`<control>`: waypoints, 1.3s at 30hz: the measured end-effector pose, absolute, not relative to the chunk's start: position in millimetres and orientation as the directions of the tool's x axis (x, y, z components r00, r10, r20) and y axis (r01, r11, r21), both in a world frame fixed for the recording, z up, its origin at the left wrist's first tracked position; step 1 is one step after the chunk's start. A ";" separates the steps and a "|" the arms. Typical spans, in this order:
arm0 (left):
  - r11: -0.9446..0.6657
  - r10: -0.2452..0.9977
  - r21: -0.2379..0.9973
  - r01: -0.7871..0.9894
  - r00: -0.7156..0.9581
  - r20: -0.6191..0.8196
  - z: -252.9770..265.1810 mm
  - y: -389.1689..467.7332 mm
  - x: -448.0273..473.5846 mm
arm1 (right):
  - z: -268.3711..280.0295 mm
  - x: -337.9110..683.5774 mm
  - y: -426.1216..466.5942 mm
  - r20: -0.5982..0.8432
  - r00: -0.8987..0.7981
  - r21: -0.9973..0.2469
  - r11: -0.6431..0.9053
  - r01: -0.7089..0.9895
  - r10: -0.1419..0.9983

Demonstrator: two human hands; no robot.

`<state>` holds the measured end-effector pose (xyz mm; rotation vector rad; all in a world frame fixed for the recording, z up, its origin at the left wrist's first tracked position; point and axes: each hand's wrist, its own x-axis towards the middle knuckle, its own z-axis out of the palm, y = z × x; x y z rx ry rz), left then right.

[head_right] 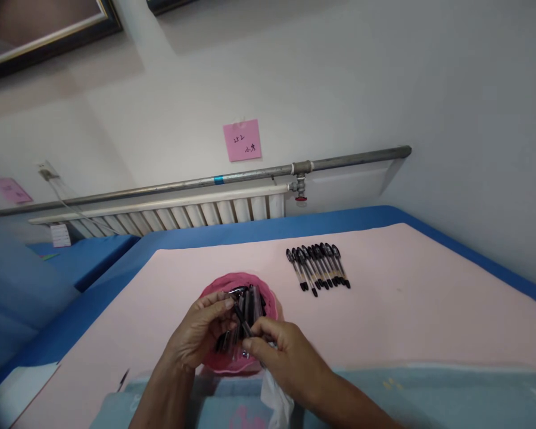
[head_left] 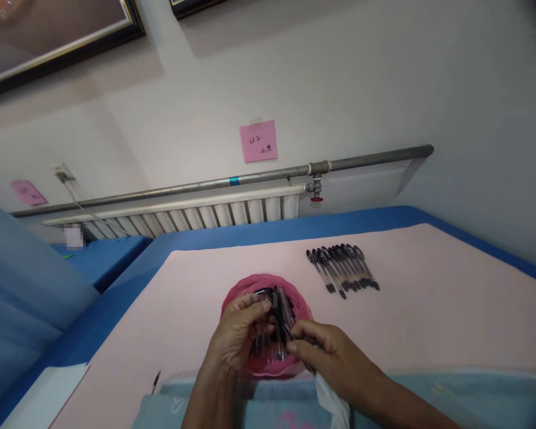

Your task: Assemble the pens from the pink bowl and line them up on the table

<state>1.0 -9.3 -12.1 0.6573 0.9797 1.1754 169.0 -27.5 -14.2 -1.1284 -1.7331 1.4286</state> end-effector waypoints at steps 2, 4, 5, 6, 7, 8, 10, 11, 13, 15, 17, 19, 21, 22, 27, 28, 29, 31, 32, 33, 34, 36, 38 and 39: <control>0.285 0.956 0.849 -0.445 0.073 -0.283 -11.7 -9.9 3.6 | -15.2 168.8 -28.6 -0.025 -0.411 -0.950 0.107 0.294 0.911; 0.281 0.957 0.852 -0.442 0.063 -0.283 -10.8 -10.7 7.1 | -17.2 168.8 -30.0 0.021 -0.375 -0.909 0.174 0.380 0.927; 0.279 0.957 0.854 -0.440 0.056 -0.284 -10.3 -11.0 9.0 | -18.2 168.9 -30.6 0.040 -0.363 -0.885 0.201 0.419 0.931; 0.278 0.957 0.855 -0.438 0.049 -0.286 -10.0 -11.3 10.6 | -19.0 169.0 -31.0 0.054 -0.356 -0.869 0.219 0.444 0.933; 0.277 0.957 0.856 -0.437 0.044 -0.287 -9.9 -11.4 11.9 | -19.4 169.2 -31.0 0.058 -0.353 -0.863 0.225 0.452 0.934; 0.275 0.957 0.856 -0.438 0.042 -0.286 -10.2 -11.4 12.8 | -19.4 169.3 -30.7 0.051 -0.354 -0.871 0.215 0.441 0.934; 0.271 0.960 0.854 -0.444 0.057 -0.275 -11.5 -11.0 13.0 | -18.6 169.7 -29.1 0.018 -0.367 -0.914 0.164 0.371 0.930; 0.271 0.961 0.851 -0.449 0.070 -0.269 -12.6 -10.7 12.5 | -18.1 169.9 -28.0 -0.001 -0.379 -0.938 0.131 0.320 0.925; 0.274 0.961 0.844 -0.462 0.095 -0.261 -14.7 -10.1 10.4 | -17.1 169.8 -26.2 -0.037 -0.404 -0.975 0.057 0.216 0.914; 0.279 0.960 0.835 -0.475 0.116 -0.255 -15.9 -10.0 8.0 | -16.4 169.0 -25.7 -0.071 -0.421 -0.992 -0.022 0.121 0.904; 0.276 0.961 0.823 -0.496 0.136 -0.240 -15.4 -10.5 6.5 | -15.6 167.2 -26.7 -0.119 -0.440 -0.993 -0.112 0.041 0.890; 0.268 0.963 0.809 -0.523 0.165 -0.212 -13.5 -11.6 6.5 | -14.6 165.0 -28.3 -0.154 -0.469 -0.981 -0.193 -0.035 0.870; 0.264 0.963 0.792 -0.550 0.193 -0.187 -11.6 -12.7 8.2 | -13.8 163.5 -29.2 -0.162 -0.472 -0.971 -0.224 -0.077 0.866; 0.266 0.963 0.784 -0.560 0.198 -0.185 -11.1 -13.1 9.6 | -13.7 163.2 -29.3 -0.157 -0.462 -0.974 -0.215 -0.075 0.873; 0.235 0.970 0.810 -0.537 0.073 -0.232 -12.9 -12.1 16.6 | -17.8 166.1 -27.8 -0.089 -0.453 -0.996 -0.068 0.062 0.887; 0.228 0.970 0.822 -0.522 0.047 -0.239 -13.3 -11.7 17.0 | -19.0 166.8 -27.5 -0.080 -0.464 -0.995 -0.047 0.083 0.882; 0.226 0.969 0.832 -0.507 0.032 -0.243 -13.3 -11.3 16.9 | -20.0 167.4 -27.4 -0.075 -0.469 -0.995 -0.032 0.097 0.880; 0.223 0.970 0.842 -0.490 0.027 -0.242 -12.7 -11.0 15.3 | -21.4 167.8 -27.3 -0.071 -0.473 -0.993 -0.018 0.116 0.878; 0.225 0.971 0.843 -0.488 0.037 -0.238 -12.3 -11.1 14.2 | -21.7 167.7 -27.3 -0.070 -0.472 -0.993 -0.014 0.121 0.879; 0.229 0.971 0.841 -0.490 0.051 -0.234 -11.9 -11.4 13.0 | -21.7 167.5 -27.4 -0.068 -0.472 -0.992 -0.009 0.125 0.879; 0.236 0.970 0.835 -0.497 0.070 -0.232 -11.7 -11.7 12.2 | -21.5 167.2 -27.7 -0.066 -0.470 -0.991 -0.004 0.133 0.880; 0.256 0.966 0.819 -0.513 0.107 -0.235 -11.7 -12.6 11.8 | -20.6 166.5 -28.3 -0.063 -0.465 -0.987 0.016 0.163 0.883; 0.266 0.964 0.816 -0.514 0.114 -0.242 -12.1 -13.2 13.2 | -19.7 166.2 -29.1 -0.051 -0.456 -0.978 0.048 0.203 0.888; 0.265 0.963 0.819 -0.508 0.104 -0.247 -12.3 -13.3 14.2 | -19.3 166.2 -29.4 -0.043 -0.452 -0.973 0.066 0.222 0.891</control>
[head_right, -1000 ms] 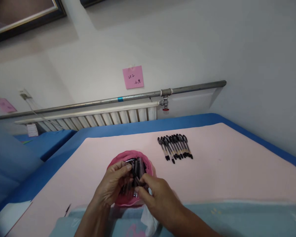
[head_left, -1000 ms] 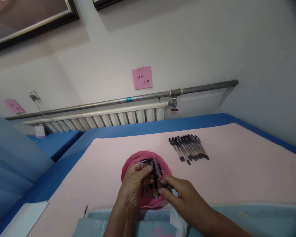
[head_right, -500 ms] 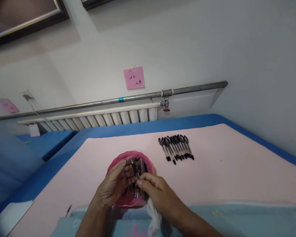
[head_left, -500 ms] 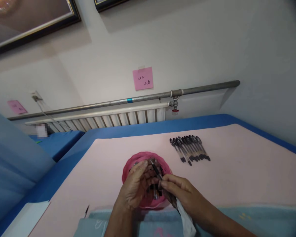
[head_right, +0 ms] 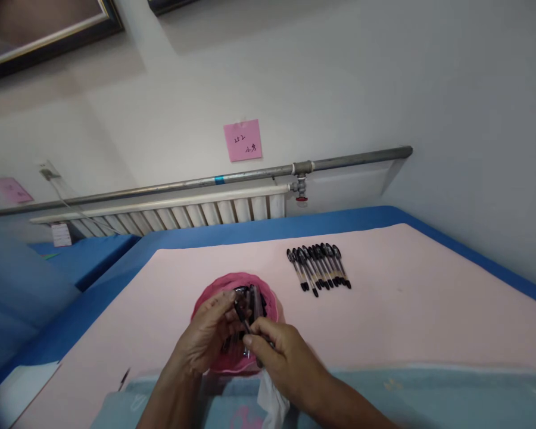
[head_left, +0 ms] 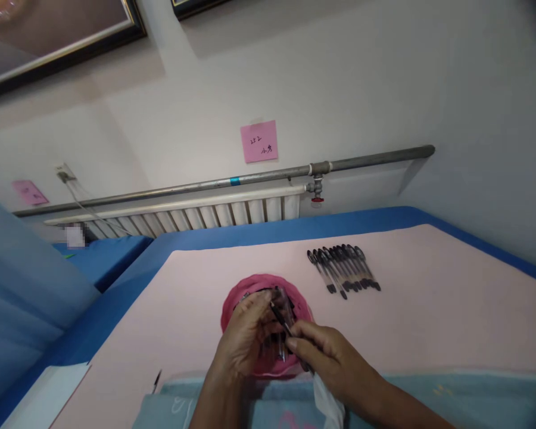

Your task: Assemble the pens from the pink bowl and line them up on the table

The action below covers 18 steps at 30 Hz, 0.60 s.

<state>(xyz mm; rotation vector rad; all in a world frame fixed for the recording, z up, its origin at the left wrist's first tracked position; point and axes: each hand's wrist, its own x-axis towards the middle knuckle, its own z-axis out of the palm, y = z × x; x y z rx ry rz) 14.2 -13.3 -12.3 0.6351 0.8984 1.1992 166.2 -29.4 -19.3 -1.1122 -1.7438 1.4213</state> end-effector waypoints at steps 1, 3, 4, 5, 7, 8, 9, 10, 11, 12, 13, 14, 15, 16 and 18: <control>0.262 0.964 0.824 -0.502 0.088 -0.252 -12.2 -13.3 15.2 | -19.1 166.4 -29.5 -0.034 -0.449 -0.968 0.081 0.236 0.893; 0.256 0.964 0.833 -0.491 0.062 -0.260 -11.5 -13.1 16.3 | -19.1 166.9 -29.3 -0.019 -0.441 -0.963 0.103 0.250 0.897; 0.255 0.963 0.835 -0.487 0.055 -0.262 -10.9 -13.0 16.3 | -19.4 167.2 -29.0 -0.015 -0.440 -0.961 0.108 0.253 0.898; 0.256 0.963 0.837 -0.484 0.053 -0.265 -10.2 -12.9 16.0 | -19.9 167.5 -28.7 -0.015 -0.443 -0.962 0.108 0.252 0.897; 0.258 0.963 0.838 -0.481 0.055 -0.264 -9.3 -12.8 15.0 | -21.2 167.7 -28.2 -0.026 -0.449 -0.965 0.094 0.243 0.893; 0.257 0.963 0.835 -0.486 0.059 -0.262 -9.3 -12.8 14.6 | -21.9 167.8 -27.9 -0.031 -0.452 -0.968 0.086 0.235 0.892; 0.255 0.964 0.829 -0.498 0.063 -0.258 -9.6 -12.8 14.4 | -22.6 167.7 -27.8 -0.033 -0.455 -0.970 0.080 0.228 0.890; 0.254 0.965 0.823 -0.508 0.069 -0.255 -10.1 -12.8 14.4 | -23.3 167.6 -27.7 -0.032 -0.455 -0.970 0.081 0.227 0.890; 0.254 0.965 0.819 -0.515 0.074 -0.253 -10.8 -12.8 14.6 | -23.9 167.5 -27.7 -0.028 -0.455 -0.968 0.089 0.234 0.890; 0.254 0.965 0.819 -0.515 0.072 -0.254 -11.5 -12.7 14.9 | -24.6 167.4 -27.6 -0.025 -0.452 -0.963 0.099 0.249 0.892; 0.255 0.964 0.822 -0.509 0.066 -0.259 -12.1 -12.5 15.2 | -25.1 167.3 -27.6 -0.024 -0.452 -0.958 0.109 0.265 0.892; 0.253 0.964 0.827 -0.502 0.055 -0.262 -12.6 -12.4 15.2 | -25.7 167.2 -27.6 -0.024 -0.452 -0.953 0.116 0.279 0.892; 0.249 0.964 0.830 -0.499 0.045 -0.262 -12.9 -12.2 15.0 | -26.2 167.2 -27.5 -0.025 -0.454 -0.951 0.118 0.284 0.891; 0.245 0.965 0.832 -0.498 0.041 -0.260 -13.0 -12.1 14.5 | -26.6 167.2 -27.4 -0.026 -0.457 -0.953 0.117 0.281 0.889; 0.248 0.965 0.826 -0.506 0.054 -0.256 -13.2 -11.9 13.3 | -27.2 167.5 -27.2 -0.026 -0.465 -0.959 0.109 0.261 0.885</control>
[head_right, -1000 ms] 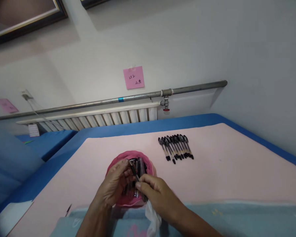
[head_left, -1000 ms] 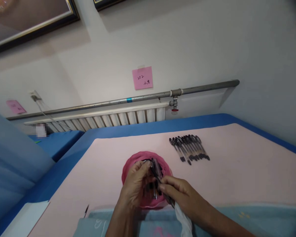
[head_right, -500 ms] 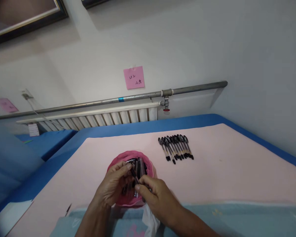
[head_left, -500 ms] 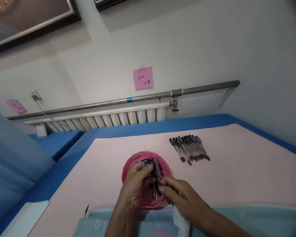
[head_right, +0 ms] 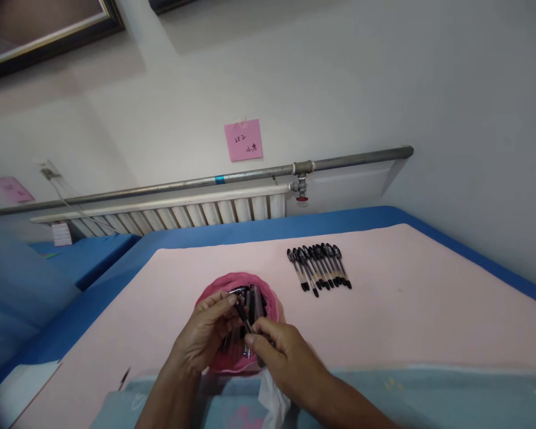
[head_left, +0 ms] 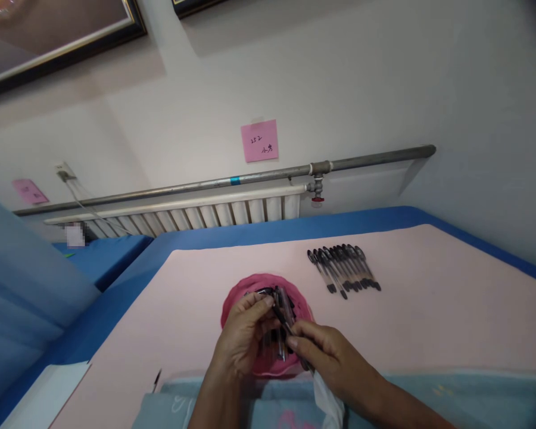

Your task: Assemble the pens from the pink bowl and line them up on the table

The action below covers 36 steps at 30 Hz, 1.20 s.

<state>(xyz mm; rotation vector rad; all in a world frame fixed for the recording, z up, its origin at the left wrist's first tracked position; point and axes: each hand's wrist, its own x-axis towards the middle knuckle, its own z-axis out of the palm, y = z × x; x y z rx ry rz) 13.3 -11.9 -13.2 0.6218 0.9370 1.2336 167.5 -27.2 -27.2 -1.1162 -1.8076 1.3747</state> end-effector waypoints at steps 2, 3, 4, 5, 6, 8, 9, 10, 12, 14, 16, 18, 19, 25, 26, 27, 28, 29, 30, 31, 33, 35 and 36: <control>0.261 0.963 0.820 -0.510 0.080 -0.257 -13.4 -11.9 12.8 | -27.2 167.8 -27.0 -0.022 -0.462 -0.962 0.107 0.252 0.886; 0.265 0.962 0.820 -0.507 0.083 -0.260 -13.6 -11.9 13.1 | -27.0 167.9 -26.9 -0.020 -0.460 -0.960 0.111 0.257 0.888; 0.267 0.962 0.823 -0.502 0.082 -0.262 -14.0 -12.0 13.7 | -26.8 168.0 -27.0 -0.017 -0.456 -0.957 0.118 0.266 0.890; 0.265 0.962 0.827 -0.495 0.076 -0.263 -14.4 -12.1 14.4 | -26.6 168.0 -27.1 -0.012 -0.455 -0.952 0.129 0.277 0.890; 0.260 0.963 0.833 -0.489 0.067 -0.261 -14.7 -12.2 15.0 | -26.6 167.9 -27.2 -0.007 -0.455 -0.948 0.139 0.287 0.891; 0.248 0.966 0.841 -0.481 0.060 -0.251 -15.3 -12.3 15.7 | -26.9 167.5 -27.4 -0.004 -0.458 -0.944 0.148 0.294 0.889; 0.245 0.967 0.841 -0.483 0.063 -0.245 -15.4 -12.2 15.6 | -27.2 167.3 -27.5 -0.005 -0.463 -0.945 0.147 0.291 0.887; 0.243 0.968 0.839 -0.487 0.067 -0.242 -15.3 -12.1 15.3 | -27.6 167.0 -27.6 -0.007 -0.466 -0.947 0.143 0.287 0.885; 0.257 0.965 0.829 -0.496 0.094 -0.243 -14.9 -12.0 14.7 | -27.8 166.6 -27.7 -0.012 -0.467 -0.949 0.138 0.285 0.884; 0.278 0.960 0.819 -0.503 0.122 -0.251 -14.4 -12.1 14.7 | -27.1 166.2 -27.7 -0.008 -0.460 -0.945 0.144 0.294 0.888; 0.286 0.958 0.815 -0.503 0.123 -0.260 -14.0 -12.3 15.2 | -25.9 166.1 -27.7 -0.002 -0.449 -0.939 0.153 0.309 0.893; 0.274 0.961 0.820 -0.503 0.103 -0.258 -13.9 -12.5 15.2 | -25.2 166.3 -27.6 -0.001 -0.453 -0.939 0.154 0.306 0.892; 0.266 0.963 0.824 -0.500 0.097 -0.252 -13.9 -12.5 14.9 | -25.3 166.5 -27.4 -0.006 -0.461 -0.943 0.148 0.297 0.887; 0.238 0.971 0.825 -0.513 0.108 -0.213 -12.0 -13.3 12.9 | -26.6 166.2 -28.3 -0.024 -0.526 -0.985 0.069 0.156 0.850; 0.232 0.973 0.821 -0.521 0.111 -0.204 -11.4 -13.6 13.1 | -26.0 165.8 -28.5 -0.032 -0.534 -0.991 0.041 0.125 0.845; 0.225 0.974 0.820 -0.527 0.111 -0.196 -10.9 -13.8 13.4 | -25.3 165.4 -28.5 -0.042 -0.539 -0.995 0.013 0.098 0.841; 0.219 0.976 0.822 -0.525 0.105 -0.193 -10.4 -13.9 13.5 | -24.5 165.2 -28.1 -0.056 -0.540 -0.997 -0.014 0.082 0.840; 0.212 0.977 0.832 -0.513 0.088 -0.195 -10.0 -13.7 13.2 | -23.9 165.2 -27.1 -0.069 -0.532 -0.997 -0.035 0.075 0.844; 0.203 0.978 0.849 -0.487 0.066 -0.196 -9.8 -13.2 12.3 | -23.5 165.7 -25.5 -0.078 -0.510 -0.996 -0.047 0.074 0.856; 0.188 0.980 0.875 -0.447 0.033 -0.194 -9.7 -12.3 10.6 | -23.4 166.5 -23.2 -0.082 -0.475 -0.996 -0.052 0.076 0.876; 0.142 0.984 0.934 -0.329 -0.059 -0.170 -10.1 -9.6 4.6 | -24.1 169.4 -17.3 -0.079 -0.369 -0.996 -0.058 0.067 0.926; 0.094 0.979 0.975 -0.202 -0.157 -0.127 -11.2 -6.6 -4.3 | -25.2 172.9 -10.8 -0.070 -0.257 -0.997 -0.064 0.034 0.964; 0.081 0.974 0.985 -0.152 -0.196 -0.110 -12.0 -5.4 -9.2 | -25.7 174.4 -7.9 -0.072 -0.219 -0.997 -0.070 0.021 0.973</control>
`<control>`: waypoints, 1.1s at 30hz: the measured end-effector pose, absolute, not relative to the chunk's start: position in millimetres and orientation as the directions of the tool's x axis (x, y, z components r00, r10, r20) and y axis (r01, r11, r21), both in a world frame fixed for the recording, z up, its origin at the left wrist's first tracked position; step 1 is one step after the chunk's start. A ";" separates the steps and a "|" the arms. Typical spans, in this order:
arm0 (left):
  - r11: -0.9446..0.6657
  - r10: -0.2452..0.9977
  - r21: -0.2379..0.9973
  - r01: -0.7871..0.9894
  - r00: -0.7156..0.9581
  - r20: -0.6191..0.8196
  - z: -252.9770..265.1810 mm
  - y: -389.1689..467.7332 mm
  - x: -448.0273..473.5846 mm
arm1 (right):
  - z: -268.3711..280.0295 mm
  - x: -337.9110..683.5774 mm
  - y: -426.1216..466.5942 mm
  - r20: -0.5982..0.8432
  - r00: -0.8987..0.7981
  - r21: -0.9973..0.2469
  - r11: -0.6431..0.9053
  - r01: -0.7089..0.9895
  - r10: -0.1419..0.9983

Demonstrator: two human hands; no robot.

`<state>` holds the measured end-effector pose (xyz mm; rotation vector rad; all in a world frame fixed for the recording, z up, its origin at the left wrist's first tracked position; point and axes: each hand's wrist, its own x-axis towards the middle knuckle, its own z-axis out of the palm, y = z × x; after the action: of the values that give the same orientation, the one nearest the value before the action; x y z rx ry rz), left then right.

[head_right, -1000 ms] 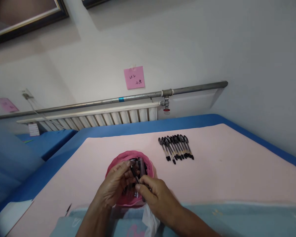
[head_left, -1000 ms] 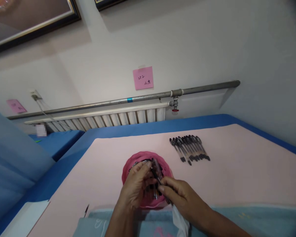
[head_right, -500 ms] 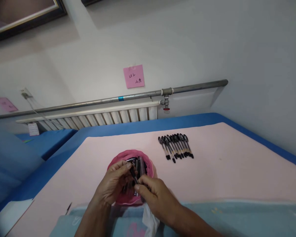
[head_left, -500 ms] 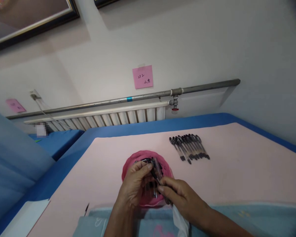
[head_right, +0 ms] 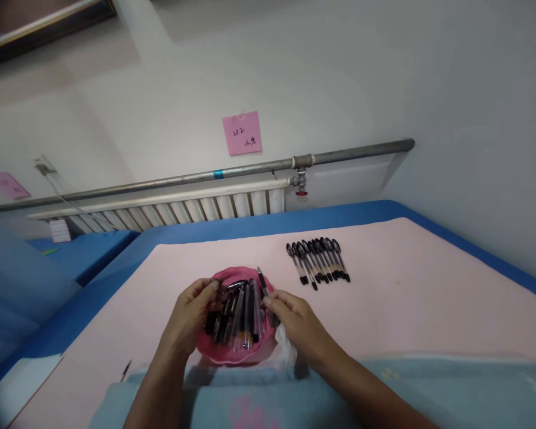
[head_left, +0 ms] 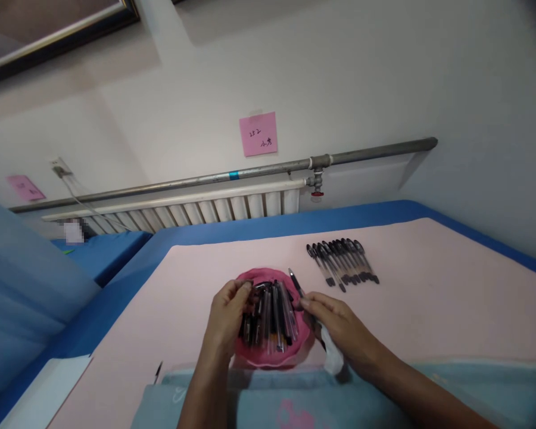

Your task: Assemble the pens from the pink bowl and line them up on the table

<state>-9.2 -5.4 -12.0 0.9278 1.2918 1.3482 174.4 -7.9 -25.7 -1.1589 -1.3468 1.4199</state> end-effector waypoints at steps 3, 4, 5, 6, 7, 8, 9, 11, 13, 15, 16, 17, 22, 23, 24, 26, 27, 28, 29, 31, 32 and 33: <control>0.081 0.963 0.996 -0.021 -0.256 -0.084 -14.2 -3.7 -22.4 | -26.4 176.9 -2.8 -0.087 -0.173 -0.996 -0.087 0.010 0.981; 0.088 0.960 0.996 0.032 -0.270 -0.076 -15.0 -3.8 -25.9 | -26.4 177.0 -2.3 -0.089 -0.172 -0.996 -0.088 0.013 0.981; 0.094 0.956 0.991 0.096 -0.286 -0.063 -15.8 -3.9 -28.9 | -26.2 176.8 -2.3 -0.090 -0.175 -0.996 -0.088 0.018 0.980; 0.099 0.950 0.981 0.165 -0.308 -0.044 -16.6 -4.2 -31.4 | -26.0 176.5 -2.6 -0.088 -0.178 -0.996 -0.086 0.023 0.980; 0.103 0.942 0.968 0.227 -0.333 -0.022 -17.4 -4.4 -33.4 | -25.8 176.1 -3.1 -0.085 -0.182 -0.996 -0.081 0.029 0.980; 0.106 0.935 0.955 0.278 -0.356 0.000 -18.1 -4.5 -34.9 | -25.5 175.8 -3.7 -0.079 -0.184 -0.997 -0.074 0.037 0.980; 0.105 0.929 0.941 0.321 -0.370 0.022 -18.8 -4.5 -35.8 | -25.2 175.5 -4.2 -0.072 -0.182 -0.997 -0.065 0.043 0.981; 0.110 0.930 0.918 0.382 -0.364 0.040 -19.7 -4.2 -35.3 | -24.8 175.3 -4.7 -0.055 -0.179 -0.998 -0.047 0.052 0.982; 0.120 0.945 0.885 0.450 -0.325 0.038 -20.7 -3.3 -32.2 | -24.5 175.4 -4.6 -0.046 -0.183 -0.998 -0.036 0.058 0.982; 0.108 0.951 0.830 0.548 -0.299 0.074 -22.2 -2.0 -27.3 | -24.6 175.6 -4.4 -0.046 -0.191 -0.998 -0.035 0.061 0.981; 0.092 0.949 0.803 0.589 -0.295 0.109 -23.3 -1.4 -24.7 | -24.9 175.7 -4.3 -0.046 -0.194 -0.998 -0.034 0.062 0.980; 0.070 0.945 0.784 0.616 -0.293 0.146 -24.6 -0.8 -22.1 | -25.3 175.8 -4.3 -0.046 -0.196 -0.997 -0.034 0.062 0.980; 0.017 0.933 0.870 0.493 -0.321 0.164 -33.0 0.3 -12.0 | -29.4 176.8 -4.0 -0.044 -0.201 -0.997 -0.031 0.070 0.979; 0.022 0.928 0.891 0.453 -0.341 0.150 -34.5 0.6 -10.4 | -30.3 177.0 -3.8 -0.040 -0.203 -0.997 -0.025 0.075 0.978; 0.029 0.923 0.908 0.419 -0.359 0.136 -35.9 0.9 -9.0 | -31.2 177.1 -3.5 -0.036 -0.205 -0.997 -0.021 0.076 0.978; 0.052 0.915 0.921 0.385 -0.387 0.110 -37.5 1.9 -7.0 | -33.2 177.2 -2.7 -0.036 -0.211 -0.997 -0.022 0.072 0.977; 0.067 0.913 0.917 0.392 -0.395 0.102 -37.6 2.4 -6.4 | -34.1 177.4 -2.1 -0.041 -0.213 -0.997 -0.027 0.068 0.976; 0.085 0.910 0.909 0.408 -0.403 0.096 -37.0 2.7 -6.4 | -35.1 177.7 -1.5 -0.047 -0.217 -0.997 -0.034 0.064 0.975; 0.095 0.908 0.900 0.425 -0.408 0.097 -35.9 2.9 -6.9 | -36.0 178.1 -0.8 -0.050 -0.222 -0.997 -0.037 0.064 0.974; 0.090 0.904 0.896 0.434 -0.413 0.109 -31.9 2.3 -9.6 | -37.0 179.1 0.2 -0.047 -0.232 -0.997 -0.029 0.078 0.972; 0.077 0.907 0.907 0.414 -0.406 0.108 -29.1 1.7 -11.5 | -36.8 179.6 0.1 -0.038 -0.232 -0.996 -0.017 0.091 0.972; 0.064 0.918 0.927 0.368 -0.386 0.089 -26.0 0.8 -13.6 | -35.9 179.9 -0.7 -0.025 -0.234 -0.994 0.001 0.110 0.972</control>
<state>-13.6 0.8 -26.0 1.2803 1.8044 1.3118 179.9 -0.7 -35.9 -1.1779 -1.4615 1.3378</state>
